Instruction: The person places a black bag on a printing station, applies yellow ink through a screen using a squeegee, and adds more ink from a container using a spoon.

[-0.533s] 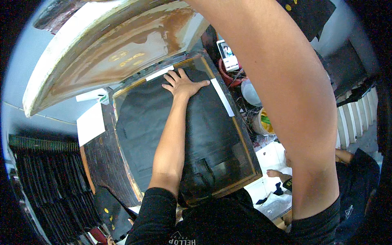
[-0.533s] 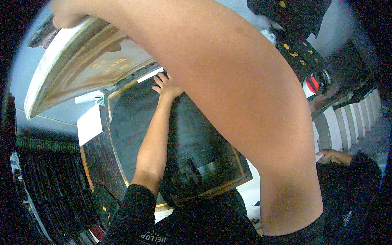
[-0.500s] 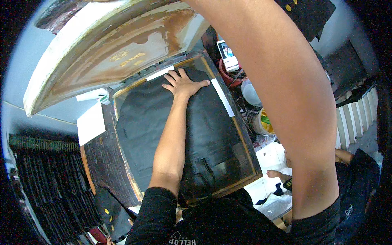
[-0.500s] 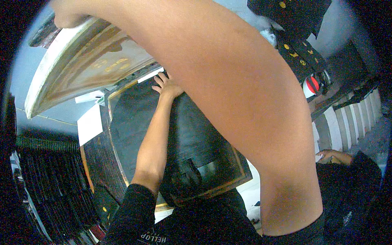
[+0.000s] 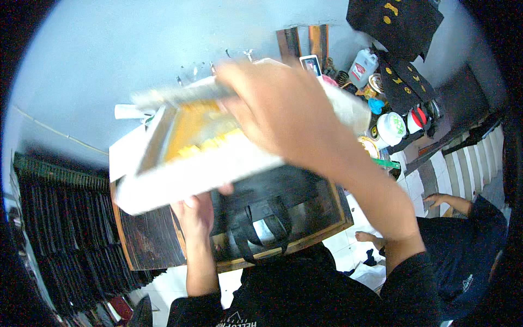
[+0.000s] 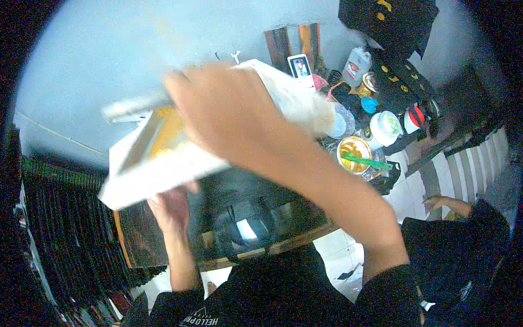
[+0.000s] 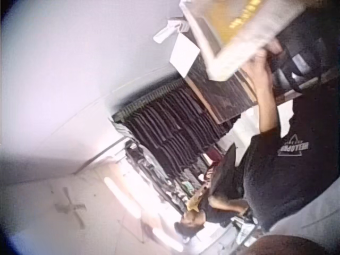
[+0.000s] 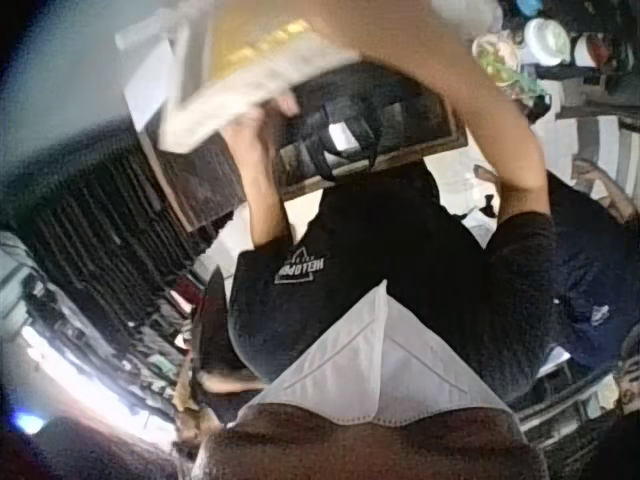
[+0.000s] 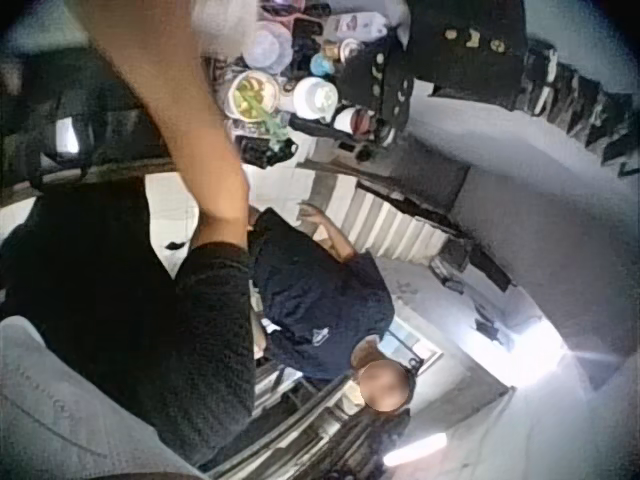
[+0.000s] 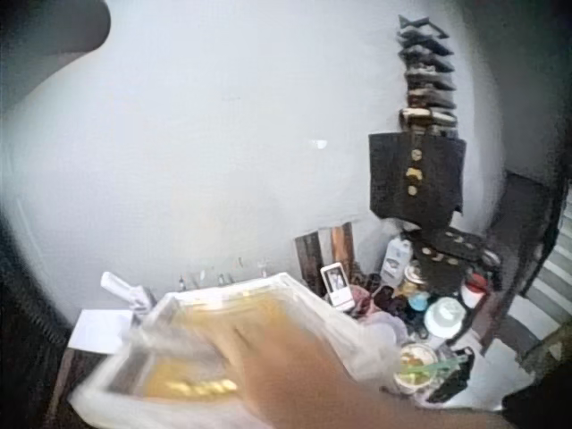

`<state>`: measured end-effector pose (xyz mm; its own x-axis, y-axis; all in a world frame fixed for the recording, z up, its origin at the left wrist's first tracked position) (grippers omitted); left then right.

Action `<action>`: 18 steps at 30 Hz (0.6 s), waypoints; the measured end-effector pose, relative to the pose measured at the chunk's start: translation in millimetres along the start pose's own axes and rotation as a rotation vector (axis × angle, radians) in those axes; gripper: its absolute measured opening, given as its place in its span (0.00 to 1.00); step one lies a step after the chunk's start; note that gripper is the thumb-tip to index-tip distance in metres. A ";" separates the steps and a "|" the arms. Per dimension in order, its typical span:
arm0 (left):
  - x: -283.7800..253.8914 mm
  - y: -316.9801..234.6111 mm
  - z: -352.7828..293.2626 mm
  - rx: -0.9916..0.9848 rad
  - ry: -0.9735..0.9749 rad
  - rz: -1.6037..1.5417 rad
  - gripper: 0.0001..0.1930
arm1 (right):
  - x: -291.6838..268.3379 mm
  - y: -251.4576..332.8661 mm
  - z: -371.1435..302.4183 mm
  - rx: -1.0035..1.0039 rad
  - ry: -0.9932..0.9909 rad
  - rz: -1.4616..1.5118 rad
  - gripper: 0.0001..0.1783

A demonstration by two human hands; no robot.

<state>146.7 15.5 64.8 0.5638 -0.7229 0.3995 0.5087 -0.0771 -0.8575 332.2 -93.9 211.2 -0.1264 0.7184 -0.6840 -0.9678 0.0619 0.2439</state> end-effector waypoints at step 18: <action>-31.4 30.2 -148.6 -0.894 -0.173 -0.330 0.18 | 63.6 47.1 -155.3 0.056 0.679 0.006 0.18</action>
<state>47.6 -66.1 -21.8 0.6058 -0.4658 0.6449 0.0157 -0.8035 -0.5951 244.8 -152.9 72.4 -0.2584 0.1255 -0.9579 -0.9562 0.1081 0.2721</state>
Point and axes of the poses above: each hand's wrist, its own z-axis towards the middle knuckle, its own x-axis out of the palm, y = z × x, the point moved 3 cm from there along z, towards the middle knuckle, and after that the axes turned 1 degree about x, right-handed, at the moved point
